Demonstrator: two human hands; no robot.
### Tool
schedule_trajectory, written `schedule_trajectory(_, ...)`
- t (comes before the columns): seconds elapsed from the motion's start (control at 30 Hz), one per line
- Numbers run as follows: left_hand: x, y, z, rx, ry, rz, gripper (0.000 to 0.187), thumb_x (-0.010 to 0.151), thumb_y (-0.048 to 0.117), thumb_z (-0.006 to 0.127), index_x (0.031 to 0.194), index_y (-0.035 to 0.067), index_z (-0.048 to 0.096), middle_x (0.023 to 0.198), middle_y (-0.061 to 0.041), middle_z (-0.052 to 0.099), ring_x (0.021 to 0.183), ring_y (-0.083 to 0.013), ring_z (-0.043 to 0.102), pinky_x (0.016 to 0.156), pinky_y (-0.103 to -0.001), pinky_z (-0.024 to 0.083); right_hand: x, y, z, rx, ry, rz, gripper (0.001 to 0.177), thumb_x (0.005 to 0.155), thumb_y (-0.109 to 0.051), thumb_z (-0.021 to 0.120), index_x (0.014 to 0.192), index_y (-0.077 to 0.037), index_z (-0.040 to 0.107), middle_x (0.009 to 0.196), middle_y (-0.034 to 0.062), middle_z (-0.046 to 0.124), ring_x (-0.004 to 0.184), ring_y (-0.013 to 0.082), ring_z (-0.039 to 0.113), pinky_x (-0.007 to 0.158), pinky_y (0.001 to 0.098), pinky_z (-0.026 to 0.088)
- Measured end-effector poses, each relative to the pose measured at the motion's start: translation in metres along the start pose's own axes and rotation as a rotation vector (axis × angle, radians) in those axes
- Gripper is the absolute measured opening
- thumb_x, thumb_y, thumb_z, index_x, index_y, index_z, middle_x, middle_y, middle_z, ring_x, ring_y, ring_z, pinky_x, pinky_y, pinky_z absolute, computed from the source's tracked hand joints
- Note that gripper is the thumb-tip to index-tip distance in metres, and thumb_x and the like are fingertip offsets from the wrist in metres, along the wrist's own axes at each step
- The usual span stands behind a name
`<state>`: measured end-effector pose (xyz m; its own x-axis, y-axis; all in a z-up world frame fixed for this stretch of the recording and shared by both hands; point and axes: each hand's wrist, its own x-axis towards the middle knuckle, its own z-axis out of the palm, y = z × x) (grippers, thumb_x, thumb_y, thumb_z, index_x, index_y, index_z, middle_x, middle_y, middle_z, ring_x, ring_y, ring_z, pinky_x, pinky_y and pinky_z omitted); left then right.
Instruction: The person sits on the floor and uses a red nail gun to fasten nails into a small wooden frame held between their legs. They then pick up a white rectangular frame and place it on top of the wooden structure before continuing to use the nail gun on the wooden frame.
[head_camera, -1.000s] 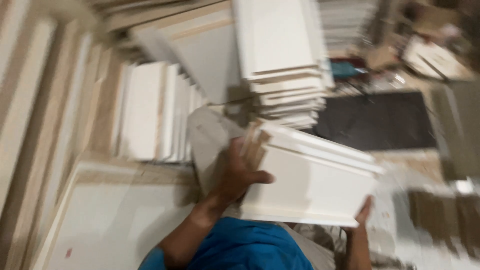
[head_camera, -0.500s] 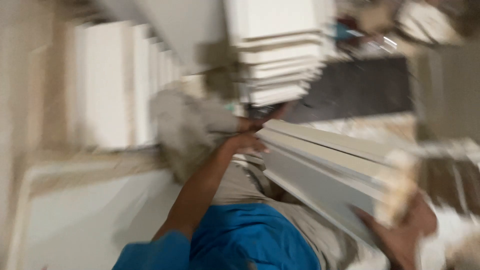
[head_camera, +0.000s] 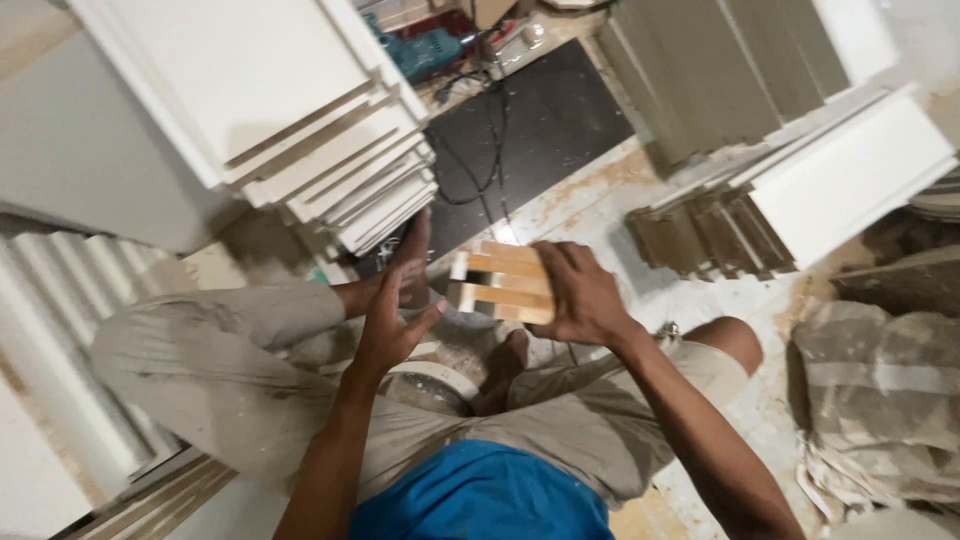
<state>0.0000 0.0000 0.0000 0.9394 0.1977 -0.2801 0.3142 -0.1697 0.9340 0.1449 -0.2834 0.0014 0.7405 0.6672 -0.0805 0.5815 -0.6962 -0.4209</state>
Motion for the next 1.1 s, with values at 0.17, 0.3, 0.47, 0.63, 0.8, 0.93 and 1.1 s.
schedule_trajectory(0.17, 0.026, -0.026, 0.05, -0.102, -0.022, 0.18, 0.112, 0.078, 0.044, 0.095, 0.163, 0.005, 0.034, 0.159, -0.032, 0.039, 0.152, -0.0518, 0.032, 0.125, -0.063, 0.025, 0.015, 0.0, 0.012, -0.061, -0.033, -0.161, 0.119, 0.044, -0.052, 0.09, 0.153, -0.018, 0.054, 0.126, 0.0088, 0.065, 0.121, 0.0377, 0.063, 0.087, 0.0541, 0.064)
schedule_trajectory(0.3, 0.037, -0.034, 0.094, -0.228, 0.008, 0.107, 0.103, 0.086, 0.044, 0.09, 0.164, 0.01, 0.032, 0.161, -0.031, 0.037, 0.153, -0.0495, 0.032, 0.125, -0.066, 0.025, 0.008, 0.001, -0.006, -0.05, 0.002, -0.233, 0.124, 0.051, -0.068, 0.089, 0.156, -0.015, 0.053, 0.132, 0.0182, 0.067, 0.124, 0.0466, 0.063, 0.097, 0.0618, 0.055)
schedule_trajectory(0.47, 0.051, -0.032, 0.119, -0.288, -0.031, 0.157, 0.076, 0.1, 0.05, 0.071, 0.158, 0.009, 0.045, 0.16, -0.029, 0.043, 0.154, -0.0484, 0.034, 0.126, -0.062, 0.025, -0.028, 0.052, 0.025, 0.914, 0.294, 0.198, 0.121, 0.077, -0.067, 0.077, 0.169, -0.01, 0.024, 0.147, 0.0244, 0.036, 0.137, 0.0557, 0.032, 0.113, 0.0672, 0.029)
schedule_trajectory(0.63, 0.052, -0.048, 0.125, -0.443, 0.068, 0.158, 0.075, 0.107, 0.056, 0.057, 0.16, 0.007, 0.04, 0.162, -0.026, 0.039, 0.156, -0.0411, 0.028, 0.13, -0.057, 0.016, -0.019, 0.042, 0.094, 1.609, 0.364, 0.547, 0.085, 0.097, -0.065, 0.052, 0.169, -0.023, 0.036, 0.154, 0.0074, 0.054, 0.127, 0.0265, 0.064, 0.098, 0.0398, 0.059)
schedule_trajectory(0.8, 0.058, -0.059, 0.109, -0.283, 0.054, 0.223, 0.069, 0.109, 0.048, 0.063, 0.157, 0.004, 0.04, 0.156, -0.025, 0.041, 0.153, -0.0384, 0.031, 0.13, -0.054, 0.013, -0.018, 0.023, 0.06, 1.478, 0.306, 0.445, 0.084, 0.11, -0.072, 0.026, 0.168, -0.013, 0.035, 0.172, 0.0266, 0.029, 0.157, 0.0505, 0.03, 0.123, 0.0667, 0.031)
schedule_trajectory(0.93, 0.073, 0.001, 0.09, 0.22, 0.108, 0.557, 0.113, 0.074, 0.061, 0.097, 0.155, 0.003, 0.045, 0.156, -0.024, 0.048, 0.153, -0.0457, 0.038, 0.13, -0.056, 0.022, -0.071, 0.07, 0.001, 1.12, 0.337, 0.487, 0.097, 0.102, -0.085, 0.022, 0.164, -0.014, 0.041, 0.167, 0.0222, 0.04, 0.153, 0.0496, 0.037, 0.117, 0.0637, 0.035)
schedule_trajectory(1.1, 0.081, 0.013, 0.125, 1.441, -0.265, 0.466, 0.146, 0.071, 0.088, 0.078, 0.17, 0.008, 0.004, 0.16, -0.026, 0.037, 0.137, -0.0402, 0.042, 0.106, -0.048, 0.041, -0.18, 0.104, -0.028, 0.353, 1.192, 0.785, 0.049, 0.103, -0.061, 0.046, 0.114, -0.016, 0.06, 0.117, 0.0065, 0.069, 0.112, 0.0239, 0.067, 0.082, 0.0444, 0.05)
